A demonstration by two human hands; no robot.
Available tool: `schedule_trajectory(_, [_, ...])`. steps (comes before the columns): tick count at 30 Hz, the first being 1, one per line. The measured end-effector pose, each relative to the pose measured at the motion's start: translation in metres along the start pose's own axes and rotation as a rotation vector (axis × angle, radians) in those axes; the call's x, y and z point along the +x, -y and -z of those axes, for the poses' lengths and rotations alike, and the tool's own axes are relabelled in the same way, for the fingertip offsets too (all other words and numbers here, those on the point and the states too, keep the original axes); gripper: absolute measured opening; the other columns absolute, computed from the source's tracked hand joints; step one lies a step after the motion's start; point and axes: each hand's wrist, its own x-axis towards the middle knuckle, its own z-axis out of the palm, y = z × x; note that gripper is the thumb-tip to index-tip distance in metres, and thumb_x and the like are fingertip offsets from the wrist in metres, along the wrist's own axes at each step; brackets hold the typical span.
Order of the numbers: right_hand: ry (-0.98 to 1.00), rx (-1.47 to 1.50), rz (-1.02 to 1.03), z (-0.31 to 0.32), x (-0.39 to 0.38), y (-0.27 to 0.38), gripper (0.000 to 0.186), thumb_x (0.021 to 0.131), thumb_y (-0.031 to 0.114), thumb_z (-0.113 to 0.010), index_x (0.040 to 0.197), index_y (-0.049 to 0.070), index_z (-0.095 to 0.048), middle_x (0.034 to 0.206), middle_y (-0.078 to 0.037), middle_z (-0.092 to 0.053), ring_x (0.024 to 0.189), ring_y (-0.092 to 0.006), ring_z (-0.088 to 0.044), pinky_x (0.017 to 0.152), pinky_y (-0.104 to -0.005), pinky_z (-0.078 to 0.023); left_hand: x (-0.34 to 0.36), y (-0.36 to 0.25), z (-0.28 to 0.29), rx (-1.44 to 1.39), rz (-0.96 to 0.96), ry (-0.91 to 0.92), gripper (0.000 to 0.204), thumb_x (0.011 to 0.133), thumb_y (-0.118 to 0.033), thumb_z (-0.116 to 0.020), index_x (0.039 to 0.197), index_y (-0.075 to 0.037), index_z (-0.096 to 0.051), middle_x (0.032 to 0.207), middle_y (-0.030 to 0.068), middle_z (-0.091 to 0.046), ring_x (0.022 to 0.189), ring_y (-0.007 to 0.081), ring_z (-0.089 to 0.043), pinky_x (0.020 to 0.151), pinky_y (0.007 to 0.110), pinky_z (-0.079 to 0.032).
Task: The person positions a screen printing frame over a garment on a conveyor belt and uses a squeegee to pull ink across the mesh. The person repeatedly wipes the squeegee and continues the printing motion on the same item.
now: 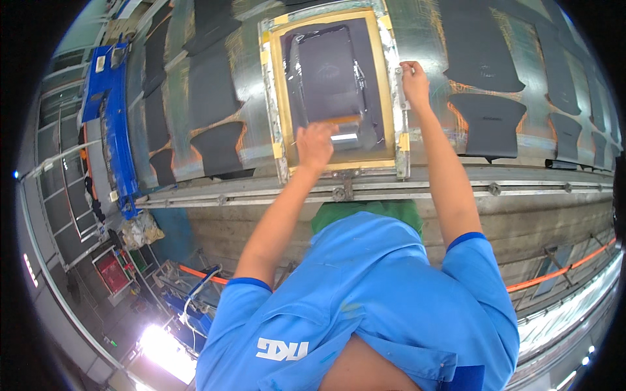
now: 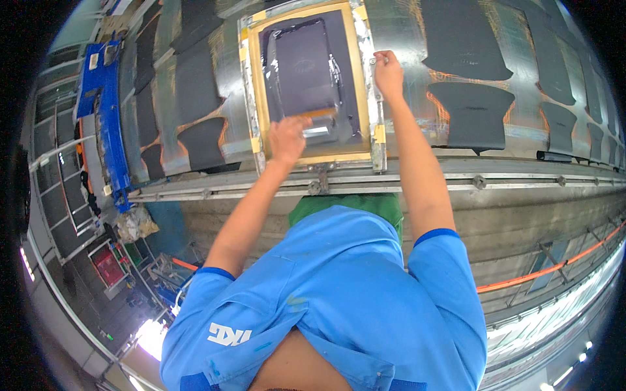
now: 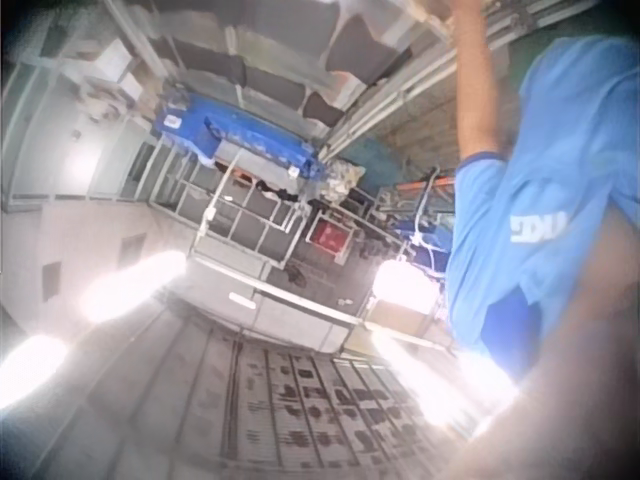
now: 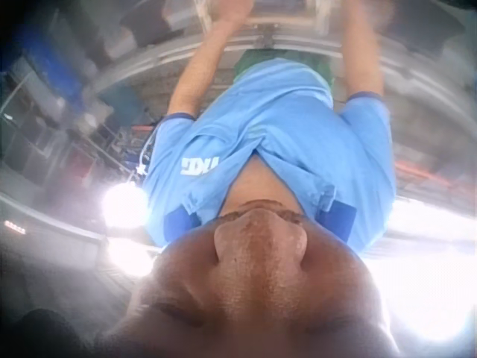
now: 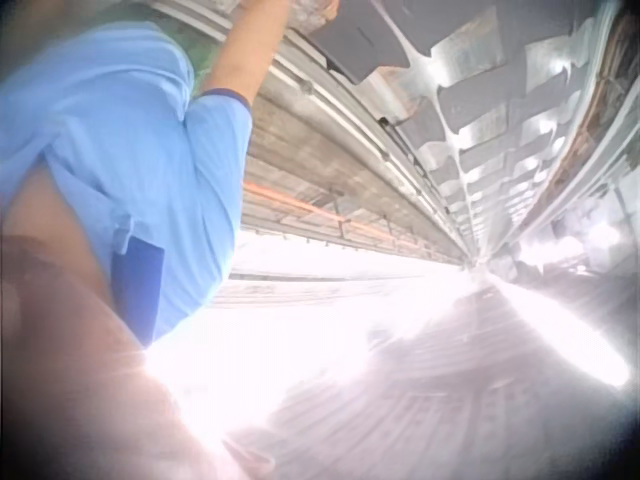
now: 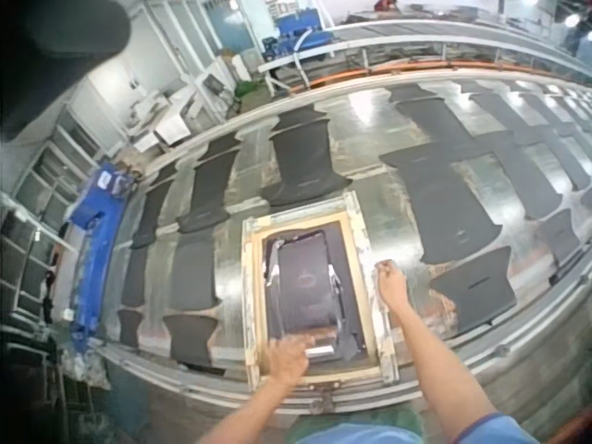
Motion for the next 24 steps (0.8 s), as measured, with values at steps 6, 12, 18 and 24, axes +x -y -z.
schedule_trajectory(6, [0.017,0.041,0.028,-0.002,0.011,-0.004,0.026,0.096,0.026,-0.057,0.107,0.008,-0.070,0.101,-0.020,-0.071,0.098,-0.0354,-0.067,0.086,-0.0405,-0.050,-0.062,-0.015,0.000,-0.142,0.004,-0.041,0.029,0.076,-0.003,-0.063,0.101,-0.015,-0.072,0.107,-0.0017,-0.072,0.105,0.0186,-0.063,0.087,0.040,-0.041])
schedule_trajectory(12, [-0.046,0.005,0.158,-0.003,-0.001,0.030,0.025,0.098,0.025,-0.057,0.107,0.007,-0.071,0.102,-0.018,-0.072,0.097,-0.0297,-0.068,0.087,-0.0380,-0.049,-0.080,0.007,0.025,-0.210,0.004,-0.018,0.035,0.080,-0.007,-0.063,0.113,-0.015,-0.071,0.119,0.0005,-0.070,0.114,0.0225,-0.061,0.087,0.040,-0.043])
schedule_trajectory(18, [-0.057,-0.059,0.200,-0.069,-0.052,0.082,0.026,0.100,0.027,-0.055,0.109,0.007,-0.070,0.100,-0.016,-0.071,0.093,-0.0263,-0.068,0.085,-0.0381,-0.050,-0.088,0.080,0.067,-0.320,0.062,0.037,0.039,0.075,-0.005,-0.066,0.113,-0.014,-0.071,0.118,0.0017,-0.070,0.113,0.0236,-0.062,0.084,0.041,-0.044])
schedule_trajectory(24, [-0.038,0.061,0.250,-0.222,-0.139,0.133,0.030,0.101,0.030,-0.053,0.108,0.003,-0.065,0.104,-0.021,-0.070,0.099,-0.0386,-0.068,0.086,-0.0472,-0.051,-0.138,0.249,0.110,-0.321,-0.044,0.050,0.052,0.062,0.003,-0.071,0.113,-0.010,-0.071,0.115,0.0094,-0.071,0.108,0.0307,-0.064,0.089,0.044,-0.051])
